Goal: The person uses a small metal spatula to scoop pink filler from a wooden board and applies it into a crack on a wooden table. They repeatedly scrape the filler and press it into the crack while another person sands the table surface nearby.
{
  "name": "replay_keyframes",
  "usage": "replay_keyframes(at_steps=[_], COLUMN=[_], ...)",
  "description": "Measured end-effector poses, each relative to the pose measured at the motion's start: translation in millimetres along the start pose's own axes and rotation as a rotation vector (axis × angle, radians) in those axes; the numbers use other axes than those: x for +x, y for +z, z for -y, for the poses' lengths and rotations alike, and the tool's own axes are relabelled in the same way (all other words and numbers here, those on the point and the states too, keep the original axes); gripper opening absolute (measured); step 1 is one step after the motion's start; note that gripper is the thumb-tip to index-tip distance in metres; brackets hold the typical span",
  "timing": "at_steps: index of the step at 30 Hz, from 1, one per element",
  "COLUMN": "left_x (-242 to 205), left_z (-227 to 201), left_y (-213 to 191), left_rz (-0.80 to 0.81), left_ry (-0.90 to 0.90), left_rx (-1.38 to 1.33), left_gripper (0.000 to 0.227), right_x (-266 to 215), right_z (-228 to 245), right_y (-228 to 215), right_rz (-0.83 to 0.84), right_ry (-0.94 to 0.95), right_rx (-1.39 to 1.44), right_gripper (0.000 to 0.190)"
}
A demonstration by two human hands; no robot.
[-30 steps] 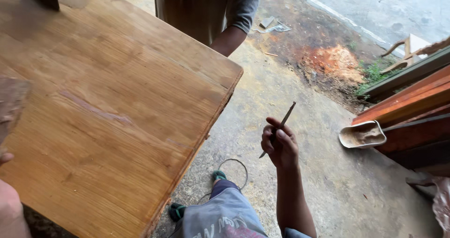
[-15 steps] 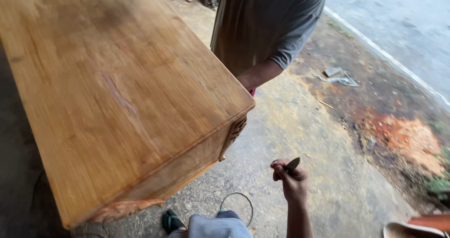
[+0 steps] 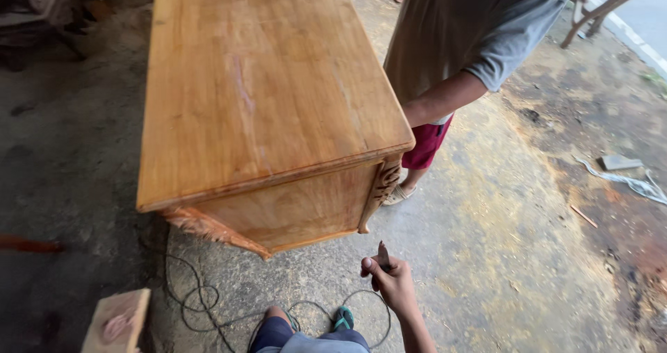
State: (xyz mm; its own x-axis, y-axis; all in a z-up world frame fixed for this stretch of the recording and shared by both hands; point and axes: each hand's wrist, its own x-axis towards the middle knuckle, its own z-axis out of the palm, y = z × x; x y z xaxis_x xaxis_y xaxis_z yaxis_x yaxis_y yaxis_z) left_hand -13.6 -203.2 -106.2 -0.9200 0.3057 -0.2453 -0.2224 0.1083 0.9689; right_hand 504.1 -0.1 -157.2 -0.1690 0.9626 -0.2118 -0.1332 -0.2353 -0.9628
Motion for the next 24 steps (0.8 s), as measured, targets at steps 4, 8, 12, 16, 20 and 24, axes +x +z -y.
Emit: replay_keyframes(at_steps=[4,8,12,16,20,24], left_x=[0.6,-1.7,-5.3,-9.0,-36.2,-33.5], left_z=[19.5,41.9,70.0,98.5,142.2,148.0], left_y=[10.0,19.0,31.5,43.3,29.9,42.7], left_rz=[0.077,0.17,0.451,0.398,0.327,0.511], left_ry=[-0.106,-0.168,-0.02,-0.077,-0.143,-0.177], left_rx=[0.012,0.017,-0.071,-0.049,-0.015,-0.121], left_gripper=[0.048,0.05,0.041,0.034,0.027,0.023], right_x=[-12.0,-26.6,-57.8,-87.4,-130.6,-148.2], right_z=[-2.7,-4.0,0.2,4.6,6.9,14.7], right_y=[11.7,9.4,6.2,20.5,26.8,19.6], right_rz=[-0.073,-0.165,-0.358,-0.495,-0.5,-0.616], right_ry=[-0.041,-0.041,-0.028,-0.045,-0.027,-0.018], right_rx=[-0.156,-0.022,-0.048,-0.119,-0.145,-0.174], right_gripper=[0.021,0.024,0.025,0.025,0.026,0.028])
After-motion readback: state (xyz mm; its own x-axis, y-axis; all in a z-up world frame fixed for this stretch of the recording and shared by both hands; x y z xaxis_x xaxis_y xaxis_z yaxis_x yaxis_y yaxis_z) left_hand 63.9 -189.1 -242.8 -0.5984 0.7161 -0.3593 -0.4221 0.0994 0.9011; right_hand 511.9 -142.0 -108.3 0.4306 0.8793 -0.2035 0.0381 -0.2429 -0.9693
